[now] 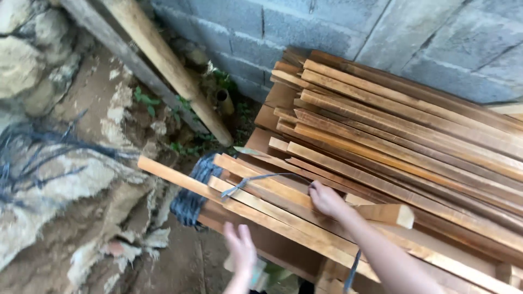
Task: The person arranges several long wooden planks on a wooden workbench, aligning them neatly. They then use a black strap to tie the stack of planks together, securing them in place.
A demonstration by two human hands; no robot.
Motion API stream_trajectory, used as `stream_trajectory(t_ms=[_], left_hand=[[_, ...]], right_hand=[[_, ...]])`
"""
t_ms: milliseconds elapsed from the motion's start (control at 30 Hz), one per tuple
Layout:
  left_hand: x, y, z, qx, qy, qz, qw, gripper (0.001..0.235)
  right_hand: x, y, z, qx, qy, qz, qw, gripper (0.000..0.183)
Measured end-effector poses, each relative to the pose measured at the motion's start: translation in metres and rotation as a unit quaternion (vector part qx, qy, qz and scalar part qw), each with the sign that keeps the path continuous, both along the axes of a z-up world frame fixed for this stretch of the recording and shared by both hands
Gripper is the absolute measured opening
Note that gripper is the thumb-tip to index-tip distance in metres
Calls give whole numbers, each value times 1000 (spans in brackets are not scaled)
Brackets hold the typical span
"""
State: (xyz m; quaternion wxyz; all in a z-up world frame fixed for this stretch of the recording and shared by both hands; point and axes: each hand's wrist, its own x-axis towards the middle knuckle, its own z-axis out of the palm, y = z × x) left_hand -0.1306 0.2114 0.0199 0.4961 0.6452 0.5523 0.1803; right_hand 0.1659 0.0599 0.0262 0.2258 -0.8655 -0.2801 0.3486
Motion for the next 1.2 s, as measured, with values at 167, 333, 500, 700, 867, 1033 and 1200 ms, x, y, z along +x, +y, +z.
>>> stream_trajectory(t_ms=[167, 333, 500, 700, 867, 1033, 1200], left_hand=[[89, -128, -19, -328, -170, 207, 906, 93], [136, -155, 2, -336, -230, 353, 842, 98], [135, -154, 19, -370, -275, 328, 825, 94], [125, -148, 33, -422, -264, 332, 801, 98], [115, -128, 30, -452, -271, 377, 762, 99], [105, -120, -16, -518, -328, 329, 718, 87], [106, -125, -30, -548, -323, 308, 708, 78]], right_hand=[[8, 3, -30, -32, 110, -16, 993, 64], [18, 6, 2, -90, 235, -5, 968, 92], [17, 6, 25, -150, 335, -24, 930, 93], [27, -6, -91, 38, 302, -72, 950, 48], [33, -16, -117, 13, 246, -73, 966, 29], [38, -31, -185, 49, 199, -96, 974, 24], [35, -21, -149, -46, 316, 29, 947, 44]])
